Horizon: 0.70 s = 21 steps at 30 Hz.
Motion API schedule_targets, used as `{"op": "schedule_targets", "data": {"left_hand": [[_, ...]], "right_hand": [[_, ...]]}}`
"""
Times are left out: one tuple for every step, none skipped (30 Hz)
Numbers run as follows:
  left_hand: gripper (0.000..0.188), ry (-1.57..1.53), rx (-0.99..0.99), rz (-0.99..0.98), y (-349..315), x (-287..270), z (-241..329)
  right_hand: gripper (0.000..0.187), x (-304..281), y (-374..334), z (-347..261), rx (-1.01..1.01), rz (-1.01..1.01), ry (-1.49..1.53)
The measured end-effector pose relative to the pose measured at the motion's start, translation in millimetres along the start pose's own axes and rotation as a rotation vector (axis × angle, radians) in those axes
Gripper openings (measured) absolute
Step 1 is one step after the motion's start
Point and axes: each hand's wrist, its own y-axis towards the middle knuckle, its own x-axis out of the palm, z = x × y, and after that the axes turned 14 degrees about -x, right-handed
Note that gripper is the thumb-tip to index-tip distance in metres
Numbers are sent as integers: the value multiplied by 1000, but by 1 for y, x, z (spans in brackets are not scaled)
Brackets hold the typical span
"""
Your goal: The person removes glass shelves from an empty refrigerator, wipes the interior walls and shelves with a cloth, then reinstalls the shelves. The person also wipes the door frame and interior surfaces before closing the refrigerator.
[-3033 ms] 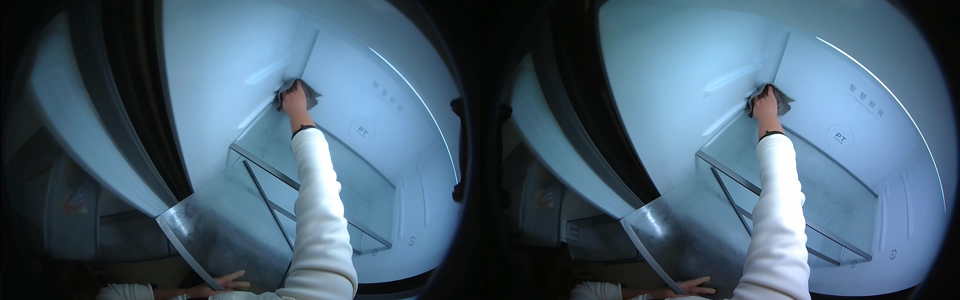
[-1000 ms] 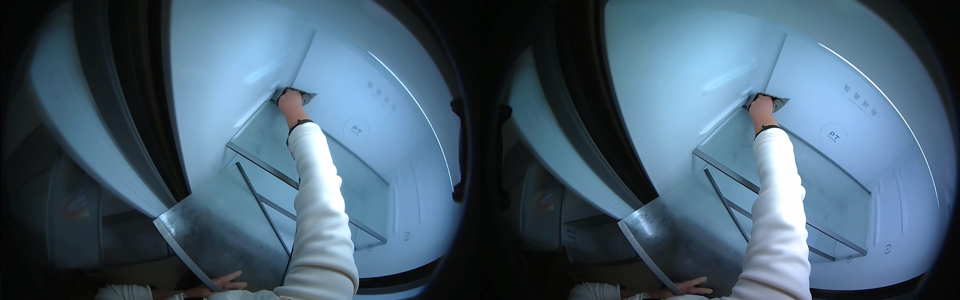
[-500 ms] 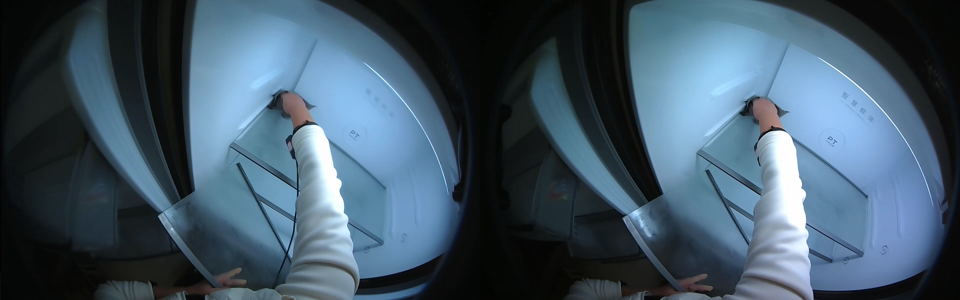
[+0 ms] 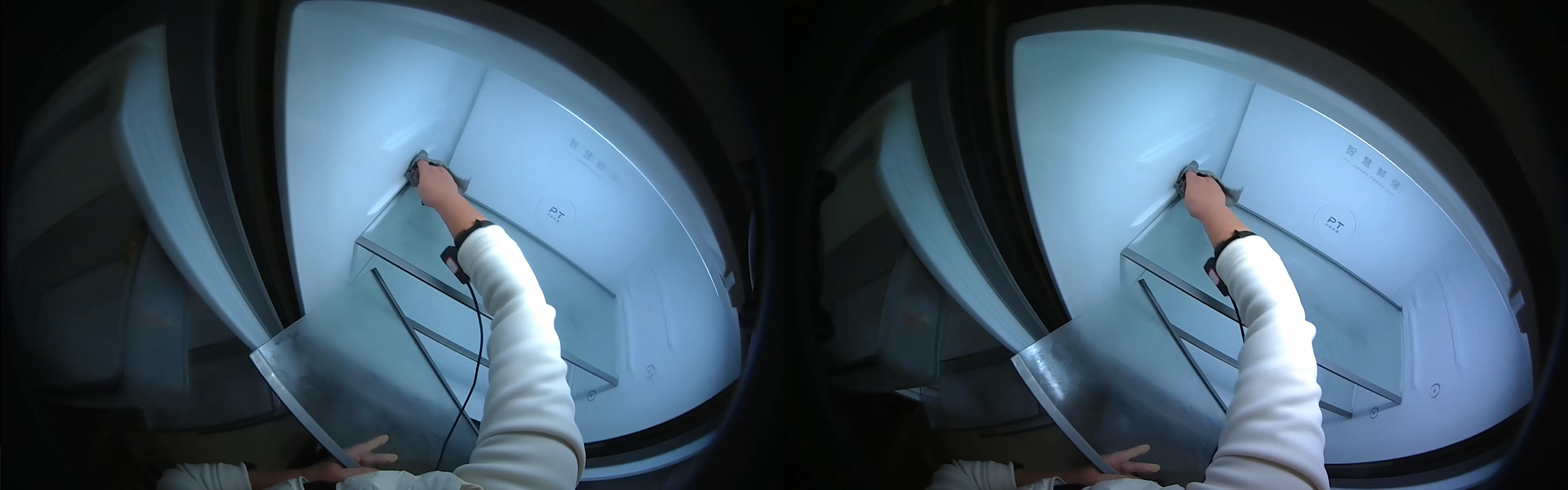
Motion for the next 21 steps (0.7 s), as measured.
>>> {"op": "schedule_targets", "data": {"left_hand": [[78, 13, -21, 2, -1, 0, -1], [77, 29, -30, 13, -1, -1, -1], [77, 44, -37, 28, -4, 1, 1], [77, 31, -26, 26, -5, 2, 4], [77, 17, -19, 16, -7, 5, 8], [77, -1, -17, 5, -9, 11, 13], [78, -19, -49, 20, -14, 17, 18], [78, -43, -69, 24, -22, 20, 26], [78, -86, -42, -16, -29, 26, 32], [79, -118, -74, 24, -29, 35, 38], [79, -76, -87, 53, -31, 43, 43], [79, -44, -80, 58, -33, 48, 49], [79, -62, -95, 44, -34, 52, 54], [80, -61, -106, 58, -35, 55, 57], [80, -56, -122, 72, -36, 57, 60], [80, -60, -127, 75, -36, 58, 61], [80, -59, -140, 75, -36, 58, 62], [81, -59, -156, 84, -37, 57, 62], [81, -67, -162, 93, -38, 56, 61], [82, -76, -168, 101, -38, 55, 61], [83, -74, -154, 76, -39, 54, 60]], "right_hand": [[36, -3, -1, -3, 2, 16, -50], [35, -5, -1, -7, 27, 16, -18], [34, -8, -2, -11, 49, 15, 19], [33, -9, -4, -15, 115, 21, 37], [32, -9, -8, -21, 90, 21, 53], [33, -10, -15, -28, -7, 12, 73], [33, -12, -24, -37, -55, -30, 86], [34, -17, -34, -47, -113, -70, 105], [34, -21, -50, -59, -226, -64, 150], [33, -28, -66, -75, -340, -68, 220], [31, -36, -80, -93, -333, -127, 250], [27, -45, -93, -110, -401, -83, 369], [25, -53, -105, -126, -524, -148, 458], [26, -54, -118, -145, -652, -128, 553], [27, -56, -125, -154, -645, -137, 547], [28, -59, -129, -155, -668, -132, 559], [29, -57, -129, -154, -538, -55, 579], [31, -57, -125, -143, -420, 59, 508], [32, -56, -118, -126, -256, 138, 486], [33, -53, -110, -107, -61, 247, 449], [34, -49, -101, -86, 64, 347, 477]]}}
